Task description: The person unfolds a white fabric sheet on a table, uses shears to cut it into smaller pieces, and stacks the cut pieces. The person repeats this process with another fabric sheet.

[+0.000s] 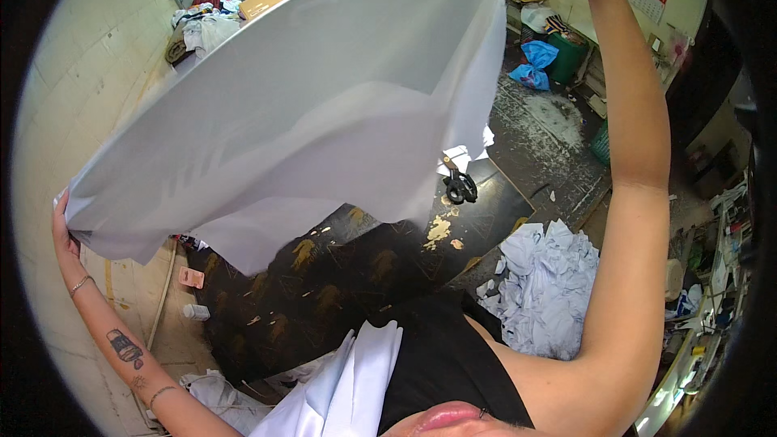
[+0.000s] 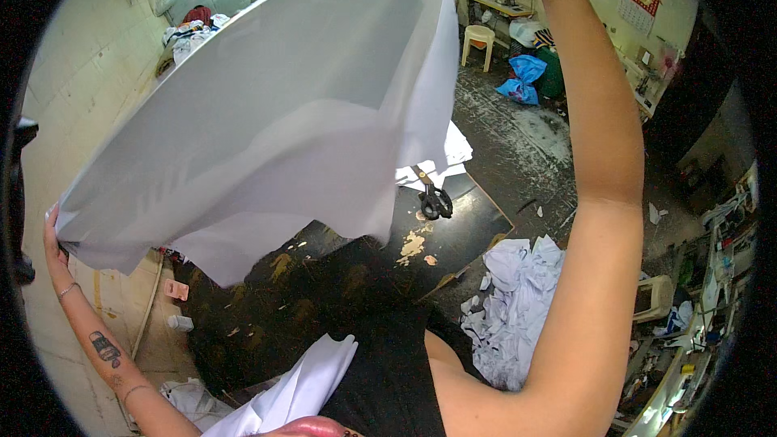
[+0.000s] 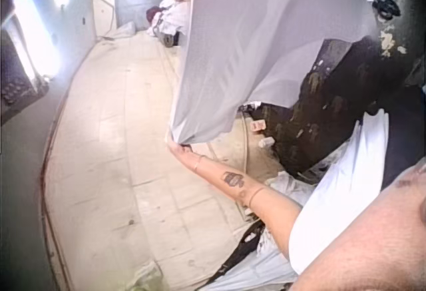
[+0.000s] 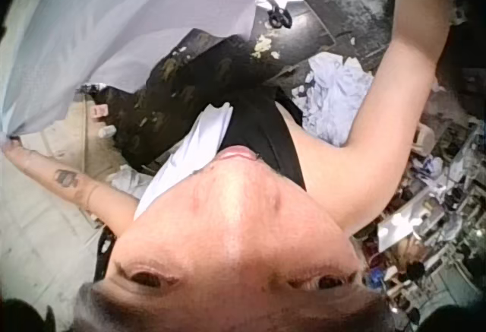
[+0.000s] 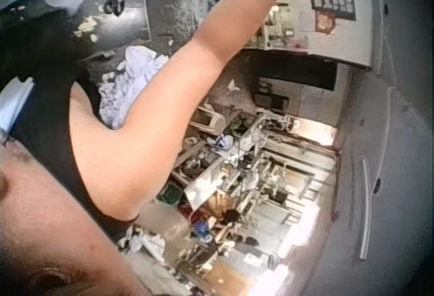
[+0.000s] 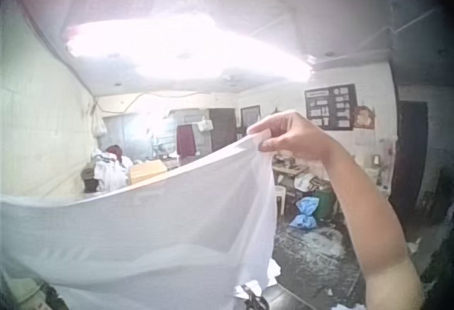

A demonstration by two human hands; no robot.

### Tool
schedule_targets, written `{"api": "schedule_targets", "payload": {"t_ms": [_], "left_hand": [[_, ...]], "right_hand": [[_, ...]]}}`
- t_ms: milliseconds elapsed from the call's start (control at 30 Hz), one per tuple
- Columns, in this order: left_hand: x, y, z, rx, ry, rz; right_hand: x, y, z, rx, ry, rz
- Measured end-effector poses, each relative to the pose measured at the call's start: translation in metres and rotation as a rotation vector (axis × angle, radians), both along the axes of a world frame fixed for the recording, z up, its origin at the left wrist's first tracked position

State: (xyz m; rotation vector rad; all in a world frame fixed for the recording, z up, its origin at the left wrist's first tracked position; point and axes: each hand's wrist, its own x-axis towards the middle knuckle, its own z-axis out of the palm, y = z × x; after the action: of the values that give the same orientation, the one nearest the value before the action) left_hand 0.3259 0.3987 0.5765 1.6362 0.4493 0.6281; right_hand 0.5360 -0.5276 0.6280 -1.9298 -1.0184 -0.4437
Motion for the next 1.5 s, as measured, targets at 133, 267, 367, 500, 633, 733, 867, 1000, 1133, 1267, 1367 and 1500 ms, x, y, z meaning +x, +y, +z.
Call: {"api": "schedule_targets", "payload": {"t_ms": [133,267,367,500,633,733,867,1000,1133,1267,1367,1500], "left_hand": [[-0.005,0.019,0.023,0.502,-0.1,0.128],[-0.022,0.052,0.04,1.039,0.076,0.161],[-0.034,0.078,0.045,1.138,0.346,0.264],[-0.055,0.079,0.035,0.745,-0.006,0.16],[-0.067,0.035,0.025,0.601,0.056,-0.313],[-0.054,-0.001,0.018,0.555,0.145,-0.122],[-0.005,-0.021,0.008,0.935,0.434,0.025],[0.031,-0.026,0.024,1.235,0.456,0.081],[0.041,-0.045,0.049,1.275,0.226,0.082],[0.021,-0.059,0.053,1.219,0.149,0.082],[-0.022,-0.055,0.018,1.157,0.035,0.085],[-0.09,-0.055,-0.083,1.144,0.164,0.154]], "right_hand": [[-0.009,0.015,0.018,-0.14,-0.033,-0.279],[-0.028,0.026,0.036,-0.149,-0.099,-0.255],[-0.036,0.028,0.042,-0.138,-0.127,-0.268],[-0.031,0.027,0.049,-0.138,-0.278,-0.316],[-0.02,0.02,0.055,-0.124,-0.259,-0.328],[-0.001,0.016,0.049,-0.159,-0.211,-0.177],[0.058,0.025,0.032,-0.186,-0.091,-0.155],[0.117,0.027,0.039,-0.136,-0.102,-0.19],[0.135,0.031,0.068,-0.126,-0.147,-0.315],[0.106,0.03,0.072,-0.107,-0.169,-0.319],[0.07,0.013,0.029,-0.149,-0.303,-0.344],[0.042,0.0,-0.08,-0.286,-0.172,-0.387]]}}
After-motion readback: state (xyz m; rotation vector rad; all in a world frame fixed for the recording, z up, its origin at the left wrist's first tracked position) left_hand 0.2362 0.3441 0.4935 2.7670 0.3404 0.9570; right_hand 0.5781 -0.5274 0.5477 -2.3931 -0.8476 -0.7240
